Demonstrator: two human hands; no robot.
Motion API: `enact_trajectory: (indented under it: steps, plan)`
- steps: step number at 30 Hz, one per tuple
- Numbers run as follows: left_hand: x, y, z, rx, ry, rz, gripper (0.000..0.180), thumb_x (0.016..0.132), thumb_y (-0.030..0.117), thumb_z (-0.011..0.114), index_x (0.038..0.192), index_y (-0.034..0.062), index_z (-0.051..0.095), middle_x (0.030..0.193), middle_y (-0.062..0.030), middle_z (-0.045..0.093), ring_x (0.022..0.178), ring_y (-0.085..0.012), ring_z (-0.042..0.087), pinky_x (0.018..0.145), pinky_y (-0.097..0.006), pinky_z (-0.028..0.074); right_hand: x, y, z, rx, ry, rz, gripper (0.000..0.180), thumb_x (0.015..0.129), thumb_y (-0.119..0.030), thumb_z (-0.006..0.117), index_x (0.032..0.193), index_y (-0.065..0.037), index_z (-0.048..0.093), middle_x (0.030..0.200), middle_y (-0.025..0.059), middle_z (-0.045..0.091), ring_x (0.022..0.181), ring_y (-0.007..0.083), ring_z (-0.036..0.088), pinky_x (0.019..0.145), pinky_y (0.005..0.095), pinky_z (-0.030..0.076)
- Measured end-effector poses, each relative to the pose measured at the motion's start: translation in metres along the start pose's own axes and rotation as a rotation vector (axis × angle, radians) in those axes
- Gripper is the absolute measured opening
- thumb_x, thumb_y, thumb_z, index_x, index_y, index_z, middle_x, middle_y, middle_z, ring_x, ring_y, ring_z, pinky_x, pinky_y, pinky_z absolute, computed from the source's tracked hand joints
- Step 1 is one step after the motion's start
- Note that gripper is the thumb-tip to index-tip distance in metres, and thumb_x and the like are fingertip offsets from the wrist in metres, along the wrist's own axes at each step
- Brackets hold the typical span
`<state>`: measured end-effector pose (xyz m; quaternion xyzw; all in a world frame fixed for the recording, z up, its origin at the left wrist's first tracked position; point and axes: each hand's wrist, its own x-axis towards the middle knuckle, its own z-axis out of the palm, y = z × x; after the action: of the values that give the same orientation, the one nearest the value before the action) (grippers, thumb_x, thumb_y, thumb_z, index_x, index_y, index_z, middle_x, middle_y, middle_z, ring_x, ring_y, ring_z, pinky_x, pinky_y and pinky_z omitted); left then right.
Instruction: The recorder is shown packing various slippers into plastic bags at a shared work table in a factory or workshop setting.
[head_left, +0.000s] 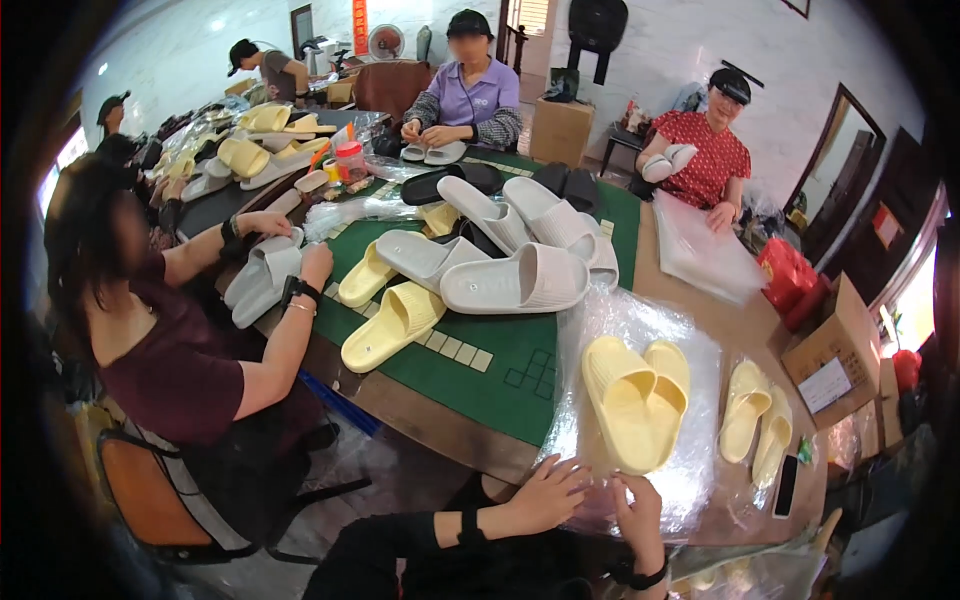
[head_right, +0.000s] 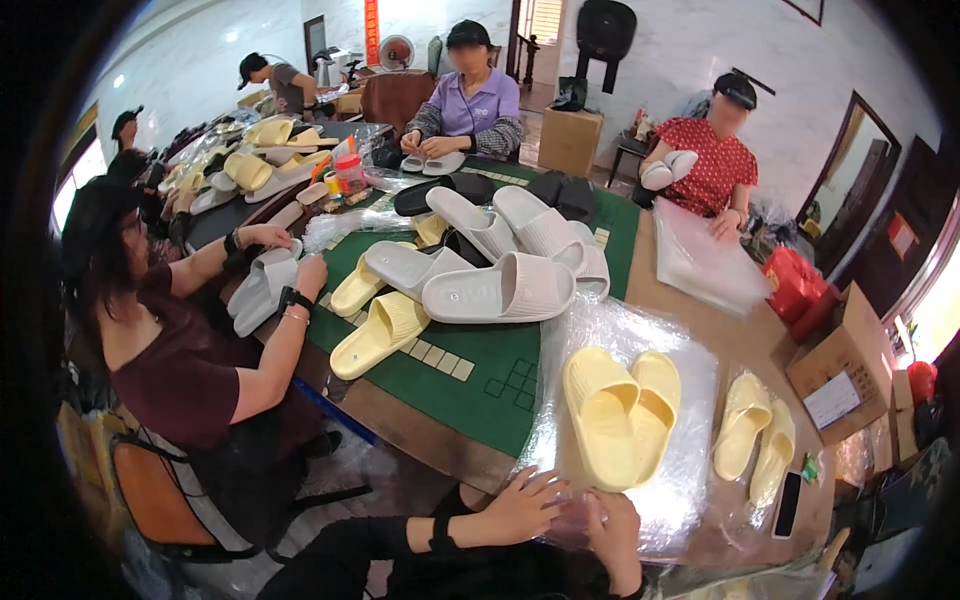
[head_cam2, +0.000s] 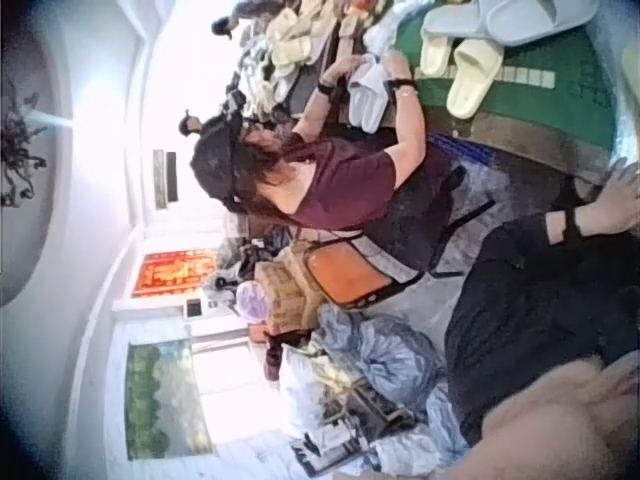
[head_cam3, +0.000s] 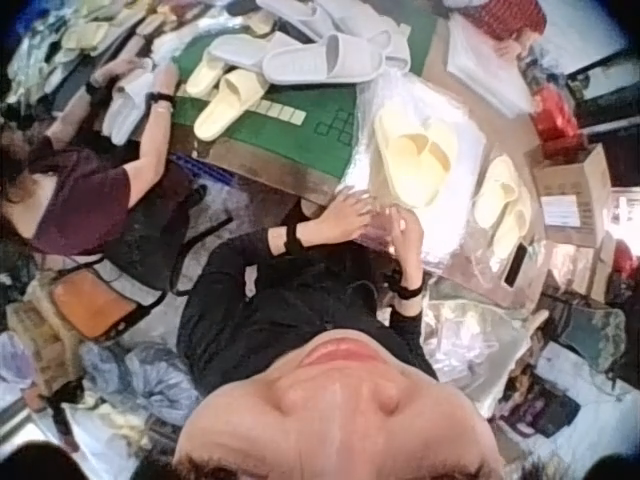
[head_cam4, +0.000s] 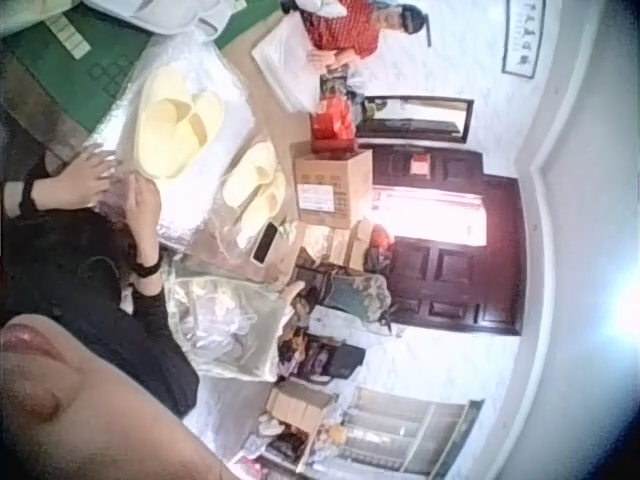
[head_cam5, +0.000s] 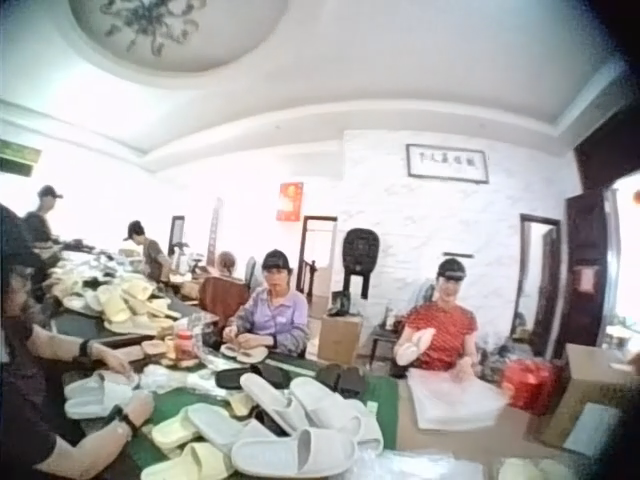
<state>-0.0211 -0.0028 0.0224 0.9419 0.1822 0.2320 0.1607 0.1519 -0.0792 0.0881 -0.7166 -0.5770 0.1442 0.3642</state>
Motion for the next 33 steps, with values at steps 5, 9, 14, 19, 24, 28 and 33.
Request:
enact_trajectory:
  steps: [5, 9, 14, 19, 24, 28, 33]
  plan:
    - [0.001, -0.001, 0.012, 0.045, 0.109, -0.013, 0.046, 0.080, 0.027, 0.067, 0.122, 0.0113, 0.058, 0.139, -0.0117, 0.046, 0.131, -0.0311, 0.040, 0.108, -0.051, 0.027, 0.008, -0.014, -0.004, -0.065, 0.008, -0.083, 0.021, 0.087, -0.012, 0.062, 0.106, -0.003, 0.067, 0.097, 0.0182, 0.068, 0.091, 0.0330, 0.065, 0.081, 0.0373, 0.051]
    - [0.003, -0.001, 0.015, 0.034, 0.114, -0.005, 0.043, 0.080, 0.026, 0.067, 0.120, 0.0112, 0.059, 0.140, -0.0122, 0.046, 0.131, -0.0314, 0.040, 0.109, -0.051, 0.027, 0.009, -0.014, 0.000, -0.080, 0.017, -0.163, 0.024, 0.085, -0.015, 0.064, 0.106, -0.003, 0.064, 0.088, 0.0188, 0.066, 0.082, 0.0352, 0.064, 0.071, 0.0402, 0.050]
    - [-0.002, -0.003, 0.016, 0.029, 0.101, -0.004, 0.041, 0.082, 0.026, 0.064, 0.121, 0.0117, 0.058, 0.141, -0.0129, 0.044, 0.133, -0.0316, 0.038, 0.109, -0.052, 0.026, 0.015, -0.031, -0.006, -0.161, -0.210, -0.011, 0.019, 0.085, -0.024, 0.066, 0.081, -0.005, 0.066, 0.065, 0.0123, 0.063, 0.061, 0.0335, 0.062, 0.058, 0.0397, 0.049]
    - [-0.006, -0.003, 0.013, 0.063, 0.100, 0.019, 0.046, 0.083, 0.027, 0.063, 0.126, 0.0140, 0.055, 0.141, -0.0121, 0.044, 0.133, -0.0318, 0.038, 0.109, -0.051, 0.028, 0.043, -0.019, -0.024, -0.081, -0.112, 0.006, 0.027, 0.084, -0.027, 0.067, 0.100, -0.006, 0.065, 0.101, 0.0202, 0.062, 0.096, 0.0364, 0.059, 0.079, 0.0414, 0.047]
    - [0.002, -0.001, 0.012, 0.104, 0.083, 0.032, 0.046, 0.084, 0.029, 0.062, 0.127, 0.0155, 0.055, 0.138, -0.0117, 0.047, 0.130, -0.0299, 0.040, 0.108, -0.050, 0.028, 0.102, 0.040, -0.029, -0.257, -0.105, 0.048, 0.043, 0.085, -0.033, 0.066, 0.123, -0.013, 0.060, 0.126, 0.0292, 0.047, 0.119, 0.0447, 0.043, 0.100, 0.0459, 0.038]
    - [-0.002, -0.004, 0.012, 0.134, 0.082, 0.040, 0.044, 0.085, 0.029, 0.062, 0.126, 0.0170, 0.057, 0.137, -0.0113, 0.049, 0.128, -0.0286, 0.044, 0.107, -0.049, 0.028, 0.141, 0.061, -0.007, -0.331, -0.367, 0.086, 0.060, 0.083, -0.049, 0.061, 0.132, -0.014, 0.053, 0.136, 0.0310, 0.039, 0.128, 0.0490, 0.035, 0.106, 0.0496, 0.033]
    - [0.003, -0.005, 0.011, 0.210, 0.102, 0.047, 0.041, 0.085, 0.026, 0.061, 0.124, 0.0171, 0.059, 0.132, -0.0113, 0.053, 0.122, -0.0299, 0.049, 0.104, -0.049, 0.032, 0.164, 0.044, 0.008, -0.383, -0.328, 0.117, 0.067, 0.084, -0.047, 0.058, 0.139, -0.011, 0.043, 0.140, 0.0314, 0.035, 0.130, 0.0494, 0.034, 0.106, 0.0531, 0.033]
